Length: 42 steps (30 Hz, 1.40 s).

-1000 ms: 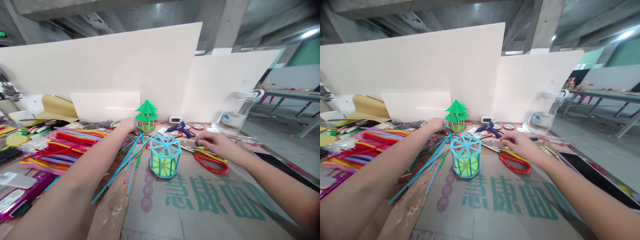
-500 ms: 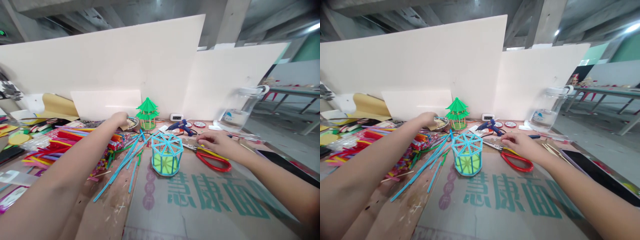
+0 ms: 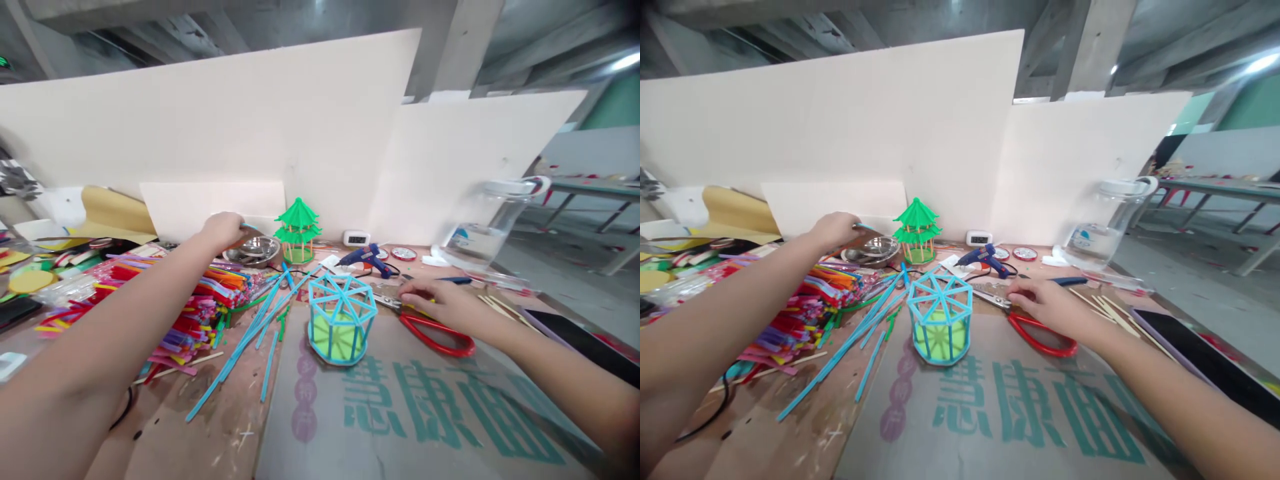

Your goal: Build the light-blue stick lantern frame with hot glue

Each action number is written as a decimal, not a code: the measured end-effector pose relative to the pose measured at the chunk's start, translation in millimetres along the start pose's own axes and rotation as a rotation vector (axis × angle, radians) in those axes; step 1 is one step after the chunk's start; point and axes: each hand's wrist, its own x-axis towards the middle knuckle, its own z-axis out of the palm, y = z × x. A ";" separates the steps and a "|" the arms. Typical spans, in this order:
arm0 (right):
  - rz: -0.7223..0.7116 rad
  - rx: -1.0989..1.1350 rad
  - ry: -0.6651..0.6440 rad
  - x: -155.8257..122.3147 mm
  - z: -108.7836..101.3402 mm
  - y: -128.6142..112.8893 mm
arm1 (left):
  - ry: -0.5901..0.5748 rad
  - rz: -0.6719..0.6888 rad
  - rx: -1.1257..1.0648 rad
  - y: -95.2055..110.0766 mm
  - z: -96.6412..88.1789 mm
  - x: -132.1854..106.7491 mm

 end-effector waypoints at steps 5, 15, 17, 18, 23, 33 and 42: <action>0.074 0.021 -0.017 -0.7 -0.7 -4.2 | 0.170 -0.083 0.010 -8.6 -2.6 3.5; 0.131 0.018 -0.014 1.8 -1.9 -12.1 | 0.117 0.105 0.014 -4.8 8.9 10.9; 0.149 0.016 -0.025 2.5 -2.5 -15.7 | 0.064 0.177 0.012 -0.2 11.0 14.8; 0.154 0.016 -0.033 2.9 -2.8 -18.1 | 0.034 0.212 0.013 2.4 11.9 16.5; 0.164 0.020 -0.054 3.8 -3.7 -27.2 | -0.112 0.265 0.050 14.5 18.5 16.0; 0.132 0.022 -0.027 1.4 1.6 -18.7 | -0.273 0.068 0.113 37.2 26.4 -2.5; 0.069 0.051 -0.056 -0.1 1.4 -6.8 | 0.037 -0.002 0.059 45.7 -21.2 -30.1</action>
